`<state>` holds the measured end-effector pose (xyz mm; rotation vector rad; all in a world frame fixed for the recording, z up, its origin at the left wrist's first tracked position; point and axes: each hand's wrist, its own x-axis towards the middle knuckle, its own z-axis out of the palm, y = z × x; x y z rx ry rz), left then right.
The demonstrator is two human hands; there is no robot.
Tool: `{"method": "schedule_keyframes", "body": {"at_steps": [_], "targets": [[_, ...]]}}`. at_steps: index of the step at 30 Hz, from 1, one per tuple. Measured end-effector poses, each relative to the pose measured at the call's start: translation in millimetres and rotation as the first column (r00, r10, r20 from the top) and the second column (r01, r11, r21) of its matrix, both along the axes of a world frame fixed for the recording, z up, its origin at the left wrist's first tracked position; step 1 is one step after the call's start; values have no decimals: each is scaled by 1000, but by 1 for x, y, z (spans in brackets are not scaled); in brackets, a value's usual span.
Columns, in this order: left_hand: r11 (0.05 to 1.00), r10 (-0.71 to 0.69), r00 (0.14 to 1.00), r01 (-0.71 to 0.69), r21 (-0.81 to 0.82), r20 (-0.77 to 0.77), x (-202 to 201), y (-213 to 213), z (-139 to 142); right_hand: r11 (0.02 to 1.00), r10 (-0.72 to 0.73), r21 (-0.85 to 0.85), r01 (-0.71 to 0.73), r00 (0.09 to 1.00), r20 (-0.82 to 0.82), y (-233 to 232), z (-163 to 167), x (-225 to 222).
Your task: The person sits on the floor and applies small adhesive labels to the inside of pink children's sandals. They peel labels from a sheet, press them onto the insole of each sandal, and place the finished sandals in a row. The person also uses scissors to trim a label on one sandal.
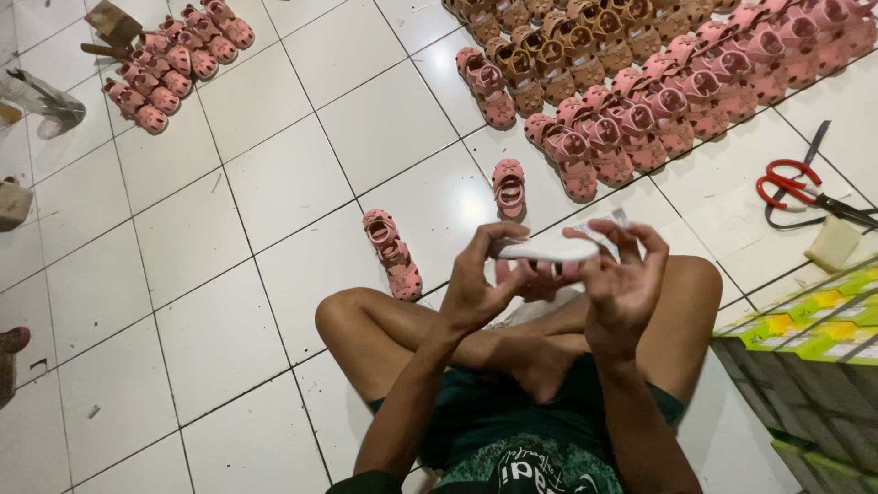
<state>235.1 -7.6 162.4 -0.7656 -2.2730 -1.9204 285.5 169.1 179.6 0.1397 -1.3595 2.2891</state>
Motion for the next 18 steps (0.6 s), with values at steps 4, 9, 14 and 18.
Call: {"method": "schedule_keyframes", "body": {"at_steps": [4,9,14,18], "targets": [[988,-136,959,113,102,249,17,13,-15,997,-49,68,35,976,211,12,1,-33],[996,-50,934,19,90,353,19,27,-24,992,-34,126,2,968,247,3,-14,-47],[978,-46,850,-69,197,525,4,28,-28,995,90,13,-97,964,250,12,-27,-44],[971,-28,838,-107,215,545,2,16,-45,946,271,-265,-189,908,320,27,-36,-42]]}}
